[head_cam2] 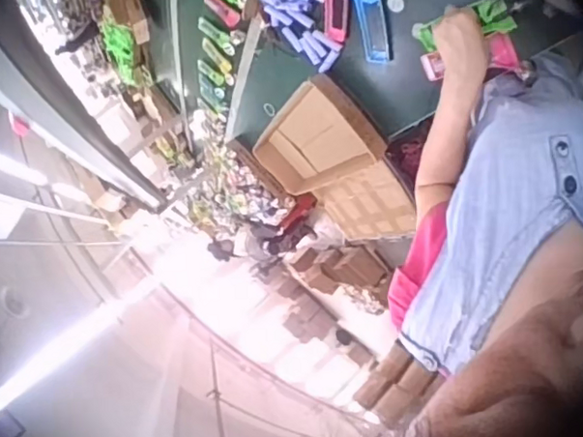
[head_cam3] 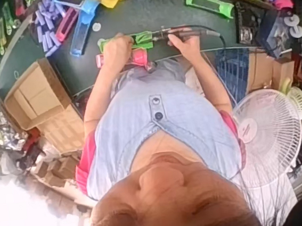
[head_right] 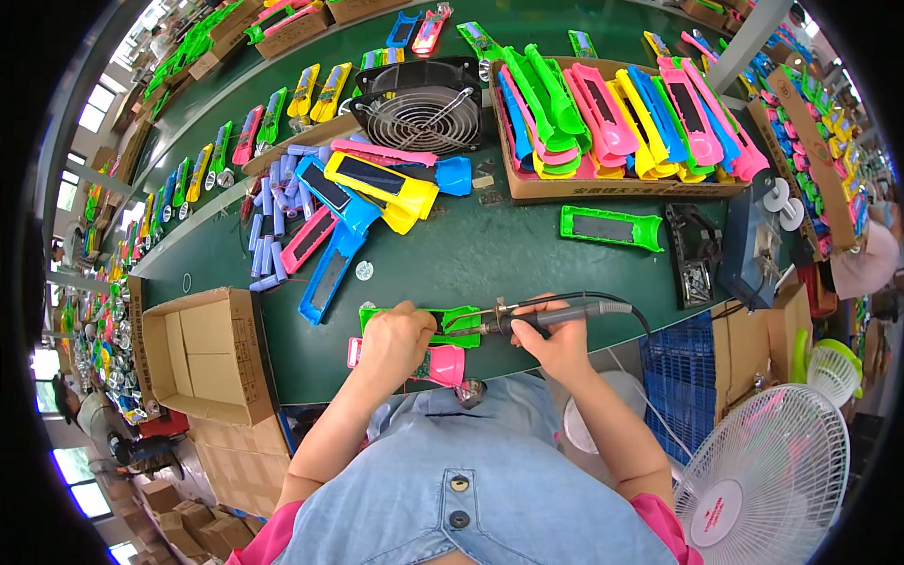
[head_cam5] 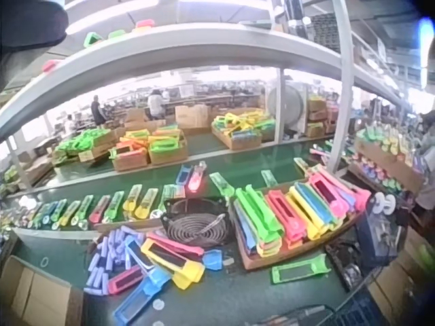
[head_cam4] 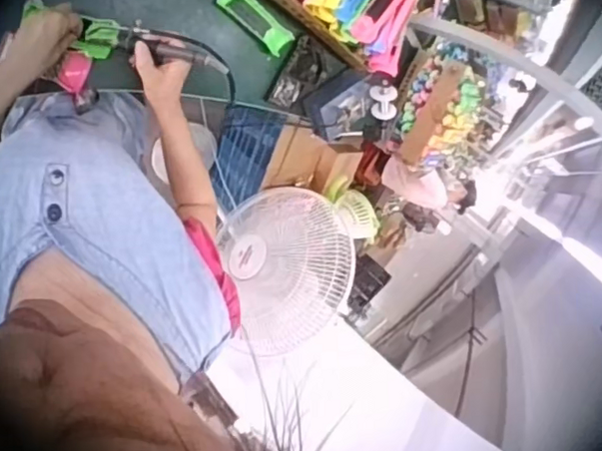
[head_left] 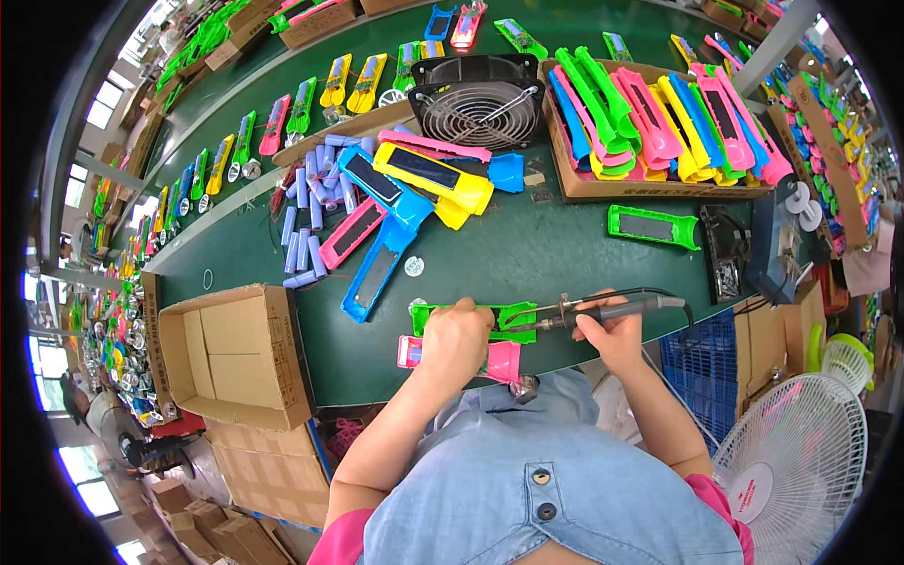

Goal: The person solders electronic components inside flashlight casings using a soldering iron, fits the plastic casing halves together by hand, and places the assembled flashlights into cardboard trays and onto the workbench.

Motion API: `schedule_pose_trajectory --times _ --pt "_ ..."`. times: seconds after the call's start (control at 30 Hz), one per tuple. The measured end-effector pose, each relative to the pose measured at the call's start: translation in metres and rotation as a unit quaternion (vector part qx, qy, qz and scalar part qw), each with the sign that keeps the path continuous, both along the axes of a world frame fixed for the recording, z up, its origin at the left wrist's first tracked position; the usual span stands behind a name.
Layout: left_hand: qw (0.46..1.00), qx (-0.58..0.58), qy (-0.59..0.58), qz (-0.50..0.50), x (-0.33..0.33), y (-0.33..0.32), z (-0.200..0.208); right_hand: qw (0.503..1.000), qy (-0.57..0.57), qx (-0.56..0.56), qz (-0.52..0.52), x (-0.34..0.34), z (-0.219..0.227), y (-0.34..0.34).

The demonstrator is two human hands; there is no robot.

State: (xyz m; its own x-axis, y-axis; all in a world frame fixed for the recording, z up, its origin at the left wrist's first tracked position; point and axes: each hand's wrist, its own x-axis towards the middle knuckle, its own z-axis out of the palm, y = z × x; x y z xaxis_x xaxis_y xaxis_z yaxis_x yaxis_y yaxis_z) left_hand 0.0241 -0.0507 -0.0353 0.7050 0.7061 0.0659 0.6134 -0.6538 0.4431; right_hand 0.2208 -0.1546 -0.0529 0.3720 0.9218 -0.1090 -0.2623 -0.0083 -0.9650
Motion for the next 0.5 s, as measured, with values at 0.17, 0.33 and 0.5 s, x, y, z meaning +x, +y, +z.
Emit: schedule_pose_trajectory --times 0.17,0.33,0.5 --pt "1.000 0.010 0.014 -0.002 0.002 0.001 -0.003 0.999 -0.035 -0.018 0.013 -0.002 -0.014 0.004" --pt "1.000 0.012 0.016 0.000 0.003 0.001 -0.002 0.999 -0.046 -0.004 0.009 -0.005 -0.017 0.004" --pt "1.000 0.021 0.019 -0.001 0.003 0.001 -0.003 0.998 -0.064 -0.013 0.001 -0.007 -0.014 0.000"
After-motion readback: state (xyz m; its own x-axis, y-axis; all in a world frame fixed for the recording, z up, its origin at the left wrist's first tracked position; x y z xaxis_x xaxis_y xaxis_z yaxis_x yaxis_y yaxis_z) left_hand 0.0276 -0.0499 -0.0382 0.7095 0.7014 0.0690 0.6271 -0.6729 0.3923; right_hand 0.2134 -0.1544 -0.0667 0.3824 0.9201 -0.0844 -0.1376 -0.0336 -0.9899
